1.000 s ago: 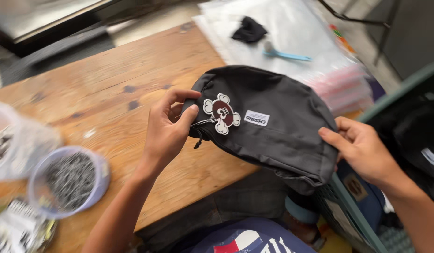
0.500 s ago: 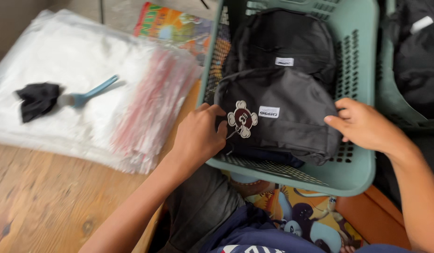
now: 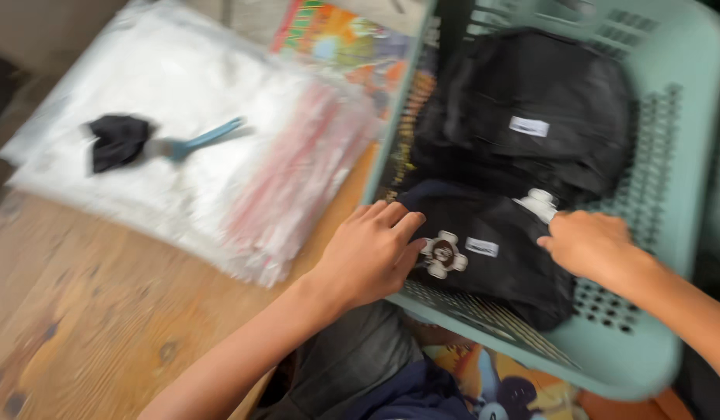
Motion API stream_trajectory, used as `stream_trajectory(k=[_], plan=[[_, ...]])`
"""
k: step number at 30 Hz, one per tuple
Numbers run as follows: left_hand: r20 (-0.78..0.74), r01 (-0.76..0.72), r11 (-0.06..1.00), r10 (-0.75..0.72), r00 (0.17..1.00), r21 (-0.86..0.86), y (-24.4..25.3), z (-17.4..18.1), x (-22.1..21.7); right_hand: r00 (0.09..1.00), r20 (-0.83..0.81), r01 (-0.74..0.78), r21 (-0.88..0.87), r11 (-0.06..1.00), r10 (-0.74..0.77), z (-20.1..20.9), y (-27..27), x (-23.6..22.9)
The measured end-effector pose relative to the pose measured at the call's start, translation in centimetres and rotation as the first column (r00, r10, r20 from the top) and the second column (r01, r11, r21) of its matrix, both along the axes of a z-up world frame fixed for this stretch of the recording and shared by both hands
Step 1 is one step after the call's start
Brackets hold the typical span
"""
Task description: The person attaches a keychain to a black pouch, wipes a plastic bag with a cloth, and places the pouch inside the bag. They then add a sticker to the bag and seal it.
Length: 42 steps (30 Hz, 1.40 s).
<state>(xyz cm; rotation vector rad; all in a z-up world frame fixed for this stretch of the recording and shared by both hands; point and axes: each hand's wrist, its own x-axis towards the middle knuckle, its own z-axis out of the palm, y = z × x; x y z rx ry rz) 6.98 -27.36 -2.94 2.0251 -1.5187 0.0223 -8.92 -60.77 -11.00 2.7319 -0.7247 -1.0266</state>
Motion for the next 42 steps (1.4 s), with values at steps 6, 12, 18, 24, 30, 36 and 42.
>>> stream_trajectory(k=[6, 12, 18, 24, 30, 36, 42], plan=[[0.166, -0.388, 0.912, 0.406, 0.899, -0.131, 12.0, 3.1, 3.7, 0.772, 0.493, -0.477, 0.034, 0.878, 0.401, 14.6, 14.7, 12.2], [0.029, -0.503, 0.864, 0.503, 0.864, 0.012, 19.8, -0.4, 5.5, 0.298, 0.761, -0.854, -0.057, 0.517, 0.576, 11.5, 25.8, 26.9], [0.121, -0.426, 0.904, 0.426, 0.897, -0.028, 20.4, -1.6, 7.1, 0.279, 0.653, -0.868, -0.141, 0.476, 0.704, 6.1, 32.4, 37.0], [0.2, -0.416, 0.894, 0.444, 0.874, -0.167, 20.3, -5.4, 8.8, 0.451, 0.65, -0.846, 0.093, 0.525, 0.612, 4.3, 32.0, 39.0], [0.286, -0.414, 0.859, 0.495, 0.82, -0.302, 19.7, -6.4, 9.7, 0.582, 0.668, -0.762, 0.248, 0.598, 0.464, 7.4, 34.1, 38.3], [0.348, -0.366, 0.839, 0.511, 0.786, -0.403, 20.5, -4.2, 8.6, 0.518, 0.797, -0.798, 0.32, 0.512, 0.309, 11.0, 39.5, 37.1], [0.398, -0.314, 0.855, 0.479, 0.783, -0.413, 22.1, -3.2, 6.6, 0.466, 0.784, -0.848, 0.264, 0.46, 0.41, 6.9, 43.6, 39.8]])
